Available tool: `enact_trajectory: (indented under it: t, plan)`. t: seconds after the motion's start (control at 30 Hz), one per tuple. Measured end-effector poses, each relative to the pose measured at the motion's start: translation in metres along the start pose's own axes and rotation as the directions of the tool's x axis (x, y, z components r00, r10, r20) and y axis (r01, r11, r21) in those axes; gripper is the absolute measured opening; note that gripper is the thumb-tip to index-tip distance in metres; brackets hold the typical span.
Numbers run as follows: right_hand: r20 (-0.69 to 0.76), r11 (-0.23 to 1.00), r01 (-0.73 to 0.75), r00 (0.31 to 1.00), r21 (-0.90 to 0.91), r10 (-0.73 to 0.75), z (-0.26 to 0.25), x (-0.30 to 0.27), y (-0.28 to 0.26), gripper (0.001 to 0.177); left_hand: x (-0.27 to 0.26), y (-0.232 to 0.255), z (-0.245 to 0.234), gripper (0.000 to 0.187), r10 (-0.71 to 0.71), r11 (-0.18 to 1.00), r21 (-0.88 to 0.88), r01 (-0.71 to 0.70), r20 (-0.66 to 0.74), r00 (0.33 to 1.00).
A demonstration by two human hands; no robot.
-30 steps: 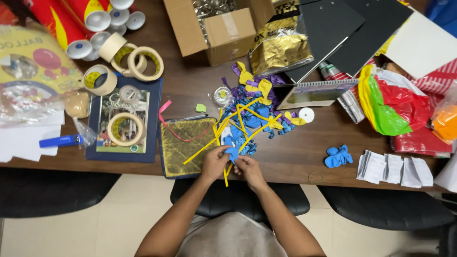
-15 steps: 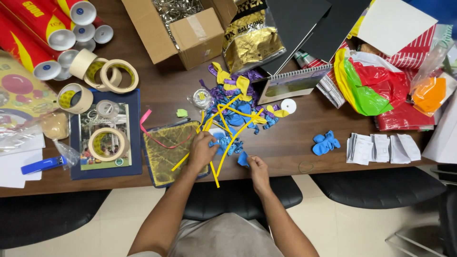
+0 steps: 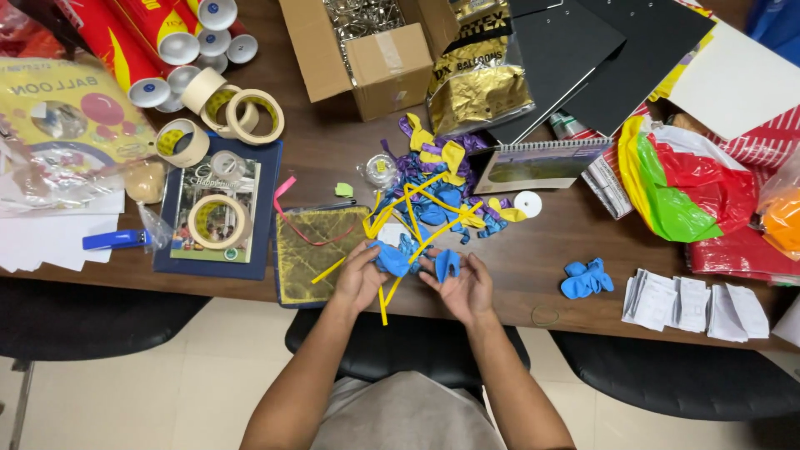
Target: The person sits at a cluttered table and organizes party supplies. They pick up blue and yellow balloons, separating them into piles, and also handle yellow sticks and small white packets.
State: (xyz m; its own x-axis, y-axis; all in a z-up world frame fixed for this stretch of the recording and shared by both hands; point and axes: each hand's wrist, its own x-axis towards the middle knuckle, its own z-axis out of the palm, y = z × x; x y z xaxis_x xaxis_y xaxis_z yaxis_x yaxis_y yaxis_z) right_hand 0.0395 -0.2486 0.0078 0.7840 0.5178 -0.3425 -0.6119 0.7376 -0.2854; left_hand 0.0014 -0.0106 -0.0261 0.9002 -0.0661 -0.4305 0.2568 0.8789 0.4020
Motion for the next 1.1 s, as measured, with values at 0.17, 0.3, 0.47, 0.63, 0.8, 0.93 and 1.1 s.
enact_trajectory:
  t: [0.17, 0.3, 0.47, 0.63, 0.8, 0.93, 1.1]
  plan:
    - [0.121, 0.999, -0.017, 0.992, -0.049, 0.022, -0.012, -0.023, -0.033, 0.049, 0.0, -0.027, 0.02, 0.027, 0.018, 1.0, -0.008, -0.018, -0.061, 0.998]
    - [0.081, 0.963, -0.003, 0.996, -0.271, 0.026, -0.043, -0.044, -0.063, 0.051, 0.01, -0.063, 0.062, 0.029, 0.054, 0.994, 0.101, -0.053, -0.009, 0.999]
    - [-0.034, 0.937, 0.063, 0.996, -0.343, -0.079, -0.076, -0.076, -0.099, 0.047, 0.023, -0.116, 0.125, 0.032, -0.072, 0.995, 0.081, 0.065, 0.085, 0.994]
    - [-0.158, 0.644, 0.08, 0.939, -0.761, -0.304, -0.138, -0.105, -0.119, 0.046, 0.049, -0.202, 0.129, 0.032, -0.134, 0.981, 0.153, 0.121, 0.078, 0.988]
    - [-0.111, 0.413, 0.126, 0.857, -0.902, -0.503, -0.138, -0.127, -0.133, 0.057, 0.052, -0.287, 0.147, 0.039, -0.25, 0.881, 0.349, 0.319, -0.23, 0.94]
    - [-0.149, 0.188, -0.033, 0.749, -0.982, -0.645, -0.162, -0.146, -0.158, 0.048, 0.055, -0.319, 0.167, 0.047, -0.388, 0.831, 0.354, 0.43, -0.186, 0.903]
    - [-0.028, 0.006, -0.034, 0.69, -0.999, -0.723, -0.184, -0.15, -0.21, 0.024, 0.068, -0.315, 0.2, 0.06, -0.477, 0.746, 0.476, 0.466, -0.108, 0.873]
